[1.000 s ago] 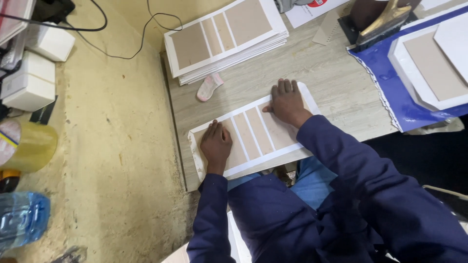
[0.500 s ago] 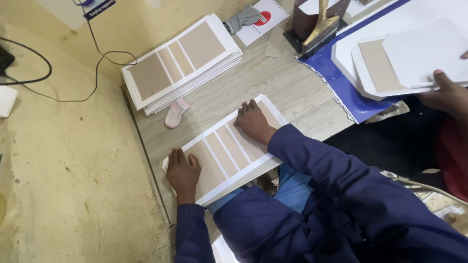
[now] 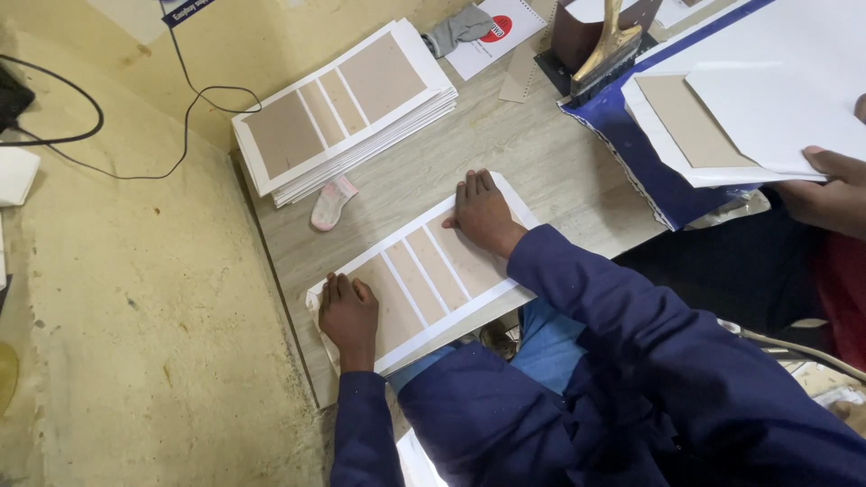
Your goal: Folding and pressing the edges of paper or cardboard covers using a small applicator tool to ensure clean folds.
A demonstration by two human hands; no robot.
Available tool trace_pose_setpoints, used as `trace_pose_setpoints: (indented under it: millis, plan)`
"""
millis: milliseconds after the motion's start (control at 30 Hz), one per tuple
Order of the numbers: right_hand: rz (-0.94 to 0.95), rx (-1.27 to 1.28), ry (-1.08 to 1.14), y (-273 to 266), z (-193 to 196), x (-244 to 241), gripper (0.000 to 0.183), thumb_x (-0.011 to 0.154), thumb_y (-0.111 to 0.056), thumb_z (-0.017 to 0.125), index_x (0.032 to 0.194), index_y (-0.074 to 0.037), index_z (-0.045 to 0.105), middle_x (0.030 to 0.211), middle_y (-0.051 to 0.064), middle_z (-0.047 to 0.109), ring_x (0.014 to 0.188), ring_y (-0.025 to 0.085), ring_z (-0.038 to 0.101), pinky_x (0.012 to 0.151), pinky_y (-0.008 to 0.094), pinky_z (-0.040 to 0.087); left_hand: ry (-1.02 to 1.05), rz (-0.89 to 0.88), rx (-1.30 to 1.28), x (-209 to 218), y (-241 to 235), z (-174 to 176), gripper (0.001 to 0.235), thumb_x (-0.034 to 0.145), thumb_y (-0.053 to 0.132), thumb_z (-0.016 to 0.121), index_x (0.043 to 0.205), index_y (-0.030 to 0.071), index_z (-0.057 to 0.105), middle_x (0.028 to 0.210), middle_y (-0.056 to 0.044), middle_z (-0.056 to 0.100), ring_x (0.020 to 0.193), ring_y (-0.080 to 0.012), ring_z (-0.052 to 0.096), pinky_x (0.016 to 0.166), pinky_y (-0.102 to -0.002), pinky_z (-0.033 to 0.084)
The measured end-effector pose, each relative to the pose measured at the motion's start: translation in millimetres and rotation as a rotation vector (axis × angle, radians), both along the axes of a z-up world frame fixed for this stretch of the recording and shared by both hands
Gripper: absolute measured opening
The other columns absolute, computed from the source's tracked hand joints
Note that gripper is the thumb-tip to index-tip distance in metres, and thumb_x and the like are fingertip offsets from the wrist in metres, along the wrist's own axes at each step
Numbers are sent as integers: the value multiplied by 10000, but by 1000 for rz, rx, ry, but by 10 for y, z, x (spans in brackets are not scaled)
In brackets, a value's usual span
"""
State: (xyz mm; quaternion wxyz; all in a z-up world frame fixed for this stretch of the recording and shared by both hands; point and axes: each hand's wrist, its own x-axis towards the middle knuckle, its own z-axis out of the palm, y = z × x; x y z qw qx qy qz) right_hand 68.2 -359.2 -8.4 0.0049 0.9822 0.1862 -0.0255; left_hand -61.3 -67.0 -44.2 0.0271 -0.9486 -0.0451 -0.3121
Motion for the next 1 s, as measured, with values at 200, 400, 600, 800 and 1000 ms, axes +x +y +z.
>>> trace_pose_setpoints:
  millis: [200,400,600,800,1000]
  plan:
    - [50,-64,-237,62,-105,-168,665,1125,-512,510,1319,88,721,1302,331,740,1224,443,733,1180,562,397,-14,-18,-84,61,60,-153,435,928,180,752,1314,-4,670,1222,-195,709,1195,-382,713,1050,-528,553]
    - [136,-208,-122,206,-91,-41,490,1056,-444,622,1018,-5,836,916,216,806,886,353,789,1002,541,495,109,-150,-225,2,-76,115,380,1020,24,601,1386,-48,673,1382,-261,677,1354,-453,626,1166,-537,478]
    - [462,306,-61,1354,-78,45,441,896,-21,671,1329,-42,751,1366,205,729,1354,402,649,1097,526,515,-92,-139,-205,43,-41,51,295,911,34,689,1181,44,808,1197,-144,801,1158,-338,767,1052,-427,592]
    - [645,326,110,2112,10,523,649,980,37,562,1623,-19,499,1679,241,470,1583,451,392,1287,551,344,-122,-112,-231,77,-19,-46,236,911,96,690,1096,80,835,1125,-117,825,1085,-317,798,990,-425,632]
    - [611,664,324,1646,20,562,249,1000,-162,735,1191,-28,649,1060,229,727,1065,501,699,896,592,559,-136,-76,-270,61,-31,-38,249,903,129,702,1097,107,857,1153,-113,832,1087,-313,800,975,-410,632]
